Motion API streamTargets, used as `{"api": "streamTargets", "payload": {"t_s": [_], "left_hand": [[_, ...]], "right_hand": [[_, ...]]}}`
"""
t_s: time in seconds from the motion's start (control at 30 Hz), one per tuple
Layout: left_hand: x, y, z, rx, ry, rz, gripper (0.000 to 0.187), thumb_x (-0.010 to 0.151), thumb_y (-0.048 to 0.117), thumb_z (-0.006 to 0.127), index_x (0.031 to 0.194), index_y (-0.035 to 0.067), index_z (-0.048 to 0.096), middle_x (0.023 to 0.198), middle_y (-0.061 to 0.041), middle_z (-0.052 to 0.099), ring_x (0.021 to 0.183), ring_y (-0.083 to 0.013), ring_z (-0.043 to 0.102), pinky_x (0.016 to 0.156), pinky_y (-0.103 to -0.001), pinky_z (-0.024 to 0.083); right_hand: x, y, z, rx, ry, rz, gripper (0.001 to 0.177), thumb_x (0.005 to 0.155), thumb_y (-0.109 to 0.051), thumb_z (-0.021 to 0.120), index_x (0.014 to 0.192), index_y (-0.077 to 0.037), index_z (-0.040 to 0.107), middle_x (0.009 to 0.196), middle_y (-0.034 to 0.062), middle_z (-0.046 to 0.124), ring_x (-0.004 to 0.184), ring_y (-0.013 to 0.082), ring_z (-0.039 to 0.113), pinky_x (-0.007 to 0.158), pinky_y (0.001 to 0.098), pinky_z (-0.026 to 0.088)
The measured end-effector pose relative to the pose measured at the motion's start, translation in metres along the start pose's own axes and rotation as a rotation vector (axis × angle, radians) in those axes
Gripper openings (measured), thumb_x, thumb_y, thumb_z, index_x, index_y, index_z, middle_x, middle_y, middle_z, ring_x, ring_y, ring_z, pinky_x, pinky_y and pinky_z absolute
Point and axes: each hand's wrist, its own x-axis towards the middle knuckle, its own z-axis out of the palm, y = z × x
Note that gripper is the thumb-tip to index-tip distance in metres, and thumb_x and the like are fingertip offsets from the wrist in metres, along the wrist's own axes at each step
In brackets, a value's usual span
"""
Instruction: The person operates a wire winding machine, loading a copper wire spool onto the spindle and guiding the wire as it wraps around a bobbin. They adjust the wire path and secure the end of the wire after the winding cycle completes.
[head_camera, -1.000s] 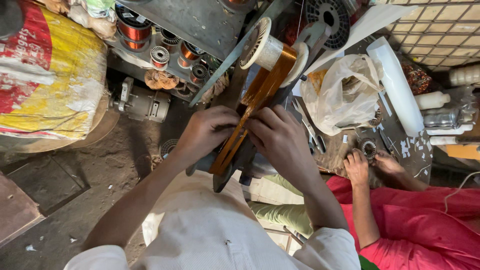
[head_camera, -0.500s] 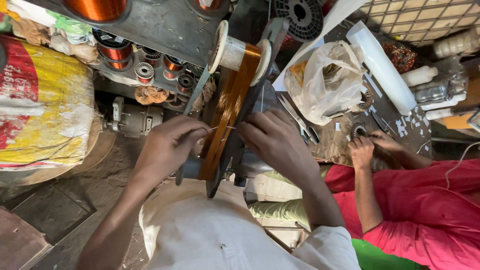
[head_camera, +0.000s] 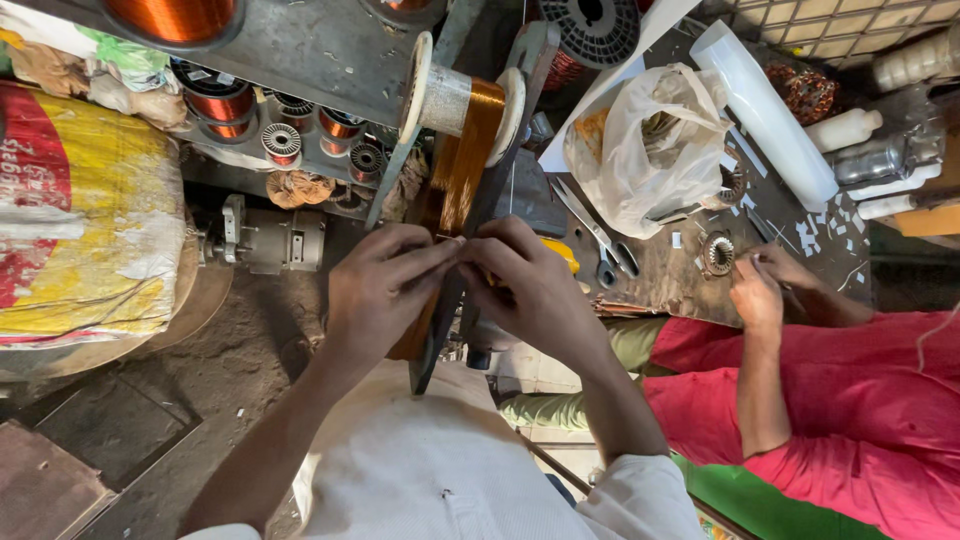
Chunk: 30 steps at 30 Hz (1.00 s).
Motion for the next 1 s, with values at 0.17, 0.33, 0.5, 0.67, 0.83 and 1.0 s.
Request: {"api": "streamTargets", "payload": {"t_s": [0.17, 0.33, 0.5, 0.67, 0.83, 1.0], "left_hand": [[0.002, -0.006, 0.005, -0.141, 0.020, -0.130, 0.022, 0.082, 0.005, 0.087, 0.102, 0.009, 0.080, 0.097, -0.004, 0.068, 0.083, -0.0098, 0.068, 0.064, -0.024, 0.057], [-0.001, -0.011, 0.002, -0.156, 0.035, -0.104, 0.021, 0.079, 0.005, 0.089, 0.095, 0.005, 0.077, 0.093, -0.005, 0.064, 0.085, -0.0112, 0.065, 0.070, -0.025, 0.053], [-0.003, -0.012, -0.010, -0.265, -0.018, -0.243, 0.017, 0.083, 0.001, 0.084, 0.097, 0.005, 0.075, 0.100, -0.005, 0.067, 0.088, -0.0132, 0.067, 0.071, -0.027, 0.056], [-0.011, -0.007, -0.015, 0.144, -0.008, -0.059, 0.015, 0.093, 0.003, 0.077, 0.108, 0.003, 0.075, 0.108, -0.009, 0.072, 0.088, -0.0174, 0.072, 0.072, -0.029, 0.059], [-0.011, -0.011, -0.011, 0.393, 0.036, 0.109, 0.018, 0.090, 0.005, 0.079, 0.107, 0.004, 0.078, 0.106, -0.009, 0.077, 0.080, -0.0179, 0.072, 0.068, -0.030, 0.059], [-0.009, -0.012, -0.016, -0.033, 0.012, -0.192, 0.013, 0.093, 0.007, 0.077, 0.106, 0.005, 0.077, 0.102, -0.005, 0.074, 0.080, -0.0146, 0.072, 0.065, -0.025, 0.056]], "right_hand": [[-0.001, 0.011, 0.006, 0.044, 0.099, -0.051, 0.023, 0.090, -0.005, 0.078, 0.111, -0.007, 0.068, 0.114, 0.0122, 0.061, 0.104, 0.0282, 0.067, 0.087, 0.0361, 0.055], [0.002, 0.020, 0.012, 0.154, 0.083, -0.032, 0.022, 0.089, -0.007, 0.080, 0.109, -0.009, 0.073, 0.110, 0.0087, 0.063, 0.101, 0.0231, 0.068, 0.086, 0.0337, 0.055], [0.009, 0.025, 0.017, 0.038, 0.093, -0.081, 0.022, 0.083, -0.009, 0.084, 0.104, -0.010, 0.077, 0.089, 0.0046, 0.064, 0.084, 0.0227, 0.060, 0.074, 0.0360, 0.047], [0.008, 0.016, 0.029, -0.067, 0.171, -0.015, 0.021, 0.083, -0.011, 0.086, 0.103, -0.012, 0.080, 0.075, 0.0023, 0.064, 0.067, 0.0191, 0.057, 0.062, 0.0337, 0.045], [0.004, 0.008, 0.040, -0.106, 0.272, -0.026, 0.022, 0.086, -0.012, 0.085, 0.107, -0.012, 0.078, 0.080, 0.0007, 0.068, 0.067, 0.0165, 0.058, 0.061, 0.0319, 0.047], [-0.001, 0.012, 0.031, -0.066, 0.265, -0.010, 0.023, 0.085, -0.010, 0.085, 0.107, -0.011, 0.077, 0.077, 0.0039, 0.059, 0.069, 0.0194, 0.056, 0.061, 0.0342, 0.044]]}}
